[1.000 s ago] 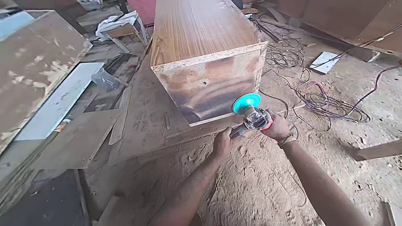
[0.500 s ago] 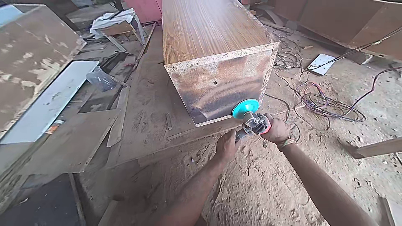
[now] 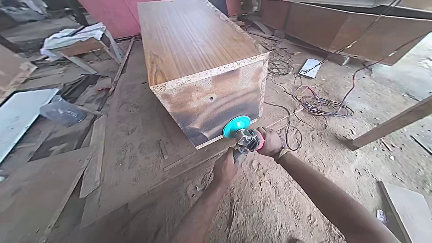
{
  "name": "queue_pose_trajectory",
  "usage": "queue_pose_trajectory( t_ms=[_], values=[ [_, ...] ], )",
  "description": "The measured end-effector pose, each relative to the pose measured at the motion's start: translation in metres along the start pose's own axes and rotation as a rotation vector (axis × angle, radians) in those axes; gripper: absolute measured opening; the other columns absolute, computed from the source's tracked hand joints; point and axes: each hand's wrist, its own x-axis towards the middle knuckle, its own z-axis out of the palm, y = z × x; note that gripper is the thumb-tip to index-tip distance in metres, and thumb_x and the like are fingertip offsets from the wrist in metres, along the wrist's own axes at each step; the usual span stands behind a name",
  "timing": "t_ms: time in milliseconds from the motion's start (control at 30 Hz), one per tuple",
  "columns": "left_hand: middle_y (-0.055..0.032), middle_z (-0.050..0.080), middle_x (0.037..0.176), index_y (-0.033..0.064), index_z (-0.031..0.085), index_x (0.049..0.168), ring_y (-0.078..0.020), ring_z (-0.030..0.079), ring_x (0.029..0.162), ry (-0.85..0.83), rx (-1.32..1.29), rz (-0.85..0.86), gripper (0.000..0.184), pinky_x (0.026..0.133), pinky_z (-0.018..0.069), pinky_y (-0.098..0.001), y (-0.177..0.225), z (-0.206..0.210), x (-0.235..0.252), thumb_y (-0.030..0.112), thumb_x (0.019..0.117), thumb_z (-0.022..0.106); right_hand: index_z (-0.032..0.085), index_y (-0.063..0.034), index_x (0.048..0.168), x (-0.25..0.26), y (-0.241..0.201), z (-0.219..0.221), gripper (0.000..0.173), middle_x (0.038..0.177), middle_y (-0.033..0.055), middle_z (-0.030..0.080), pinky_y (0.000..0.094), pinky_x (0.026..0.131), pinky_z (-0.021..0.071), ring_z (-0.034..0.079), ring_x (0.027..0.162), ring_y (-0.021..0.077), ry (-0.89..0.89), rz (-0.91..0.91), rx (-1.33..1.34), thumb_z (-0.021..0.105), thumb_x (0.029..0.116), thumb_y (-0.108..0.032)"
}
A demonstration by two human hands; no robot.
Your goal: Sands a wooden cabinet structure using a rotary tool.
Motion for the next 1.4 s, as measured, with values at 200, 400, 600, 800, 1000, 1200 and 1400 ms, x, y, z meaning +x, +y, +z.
queue_pose_trajectory(
  t_ms=[200,400,600,800,1000,1200,1400],
  values=[
    [-0.0138,0.075,0.108,0.0127,0.059,0.133,-0.0332,0.074,0.101,-0.005,0.058,-0.001,0.041,0.085,0.0582,-0.0552,-0.015,-0.008,-0.004,0.027,0.095,0.064,0.068,-0.0045,0.117,0.0,-0.011,0.011,0.065,0.111,0.0158,0.073,0.0562,0.09,0.0567,0.072,0.106,0.0332,0.029,-0.021,0.021,0.081,0.069,-0.046],
    [-0.0137,0.076,0.1,0.0133,0.063,0.129,-0.0333,0.075,0.095,0.054,0.073,0.005,0.041,0.079,0.0585,-0.0558,-0.031,-0.018,-0.013,0.028,0.0908,0.066,0.069,-0.0059,0.115,0.0,-0.028,0.018,0.063,0.108,0.014,0.074,0.0549,0.087,0.0582,0.073,0.102,0.0309,0.059,-0.033,0.02,0.081,0.069,-0.048],
    [-0.0155,0.076,0.096,0.009,0.067,0.121,-0.0358,0.075,0.092,0.155,-0.021,-0.015,0.036,0.078,0.0584,-0.0573,-0.052,-0.005,-0.018,0.027,0.09,0.07,0.067,-0.0049,0.112,0.002,-0.054,0.013,0.06,0.107,0.0154,0.073,0.0545,0.09,0.0563,0.071,0.105,0.0319,0.01,-0.097,-0.053,0.08,0.0703,-0.047],
    [-0.0159,0.076,0.1,0.0106,0.064,0.127,-0.0361,0.075,0.095,0.067,-0.026,0.001,0.038,0.079,0.0586,-0.0574,-0.014,0.01,-0.001,0.027,0.092,0.066,0.067,-0.0055,0.117,-0.001,-0.017,0.0,0.062,0.112,0.0156,0.073,0.0554,0.092,0.0559,0.071,0.108,0.0326,-0.028,-0.023,-0.088,0.08,0.0723,-0.045],
    [-0.014,0.076,0.102,0.0111,0.064,0.124,-0.0331,0.075,0.097,0.046,-0.01,0.019,0.036,0.08,0.0591,-0.0542,0.01,0.014,0.014,0.027,0.0915,0.067,0.069,-0.0058,0.115,0.003,0.014,-0.001,0.062,0.109,0.0151,0.074,0.0557,0.089,0.057,0.072,0.104,0.0319,0.038,-0.027,-0.078,0.082,0.0687,-0.045],
    [-0.013,0.076,0.104,0.0124,0.062,0.127,-0.0323,0.074,0.099,0.006,-0.051,0.033,0.038,0.081,0.0586,-0.0541,0.04,0.022,0.028,0.027,0.092,0.064,0.069,-0.0068,0.116,0.007,0.041,-0.018,0.059,0.11,0.014,0.073,0.0556,0.091,0.0565,0.072,0.106,0.0313,0.02,0.01,-0.101,0.079,0.072,-0.045],
    [-0.0122,0.075,0.107,0.0124,0.061,0.127,-0.0315,0.074,0.101,-0.005,-0.107,0.048,0.037,0.082,0.0588,-0.0535,0.068,0.025,0.039,0.026,0.0923,0.064,0.069,-0.0071,0.115,0.011,0.062,-0.039,0.059,0.109,0.0149,0.074,0.0571,0.087,0.0578,0.073,0.102,0.0324,0.058,0.01,-0.132,0.079,0.0722,-0.047]
  ],
)
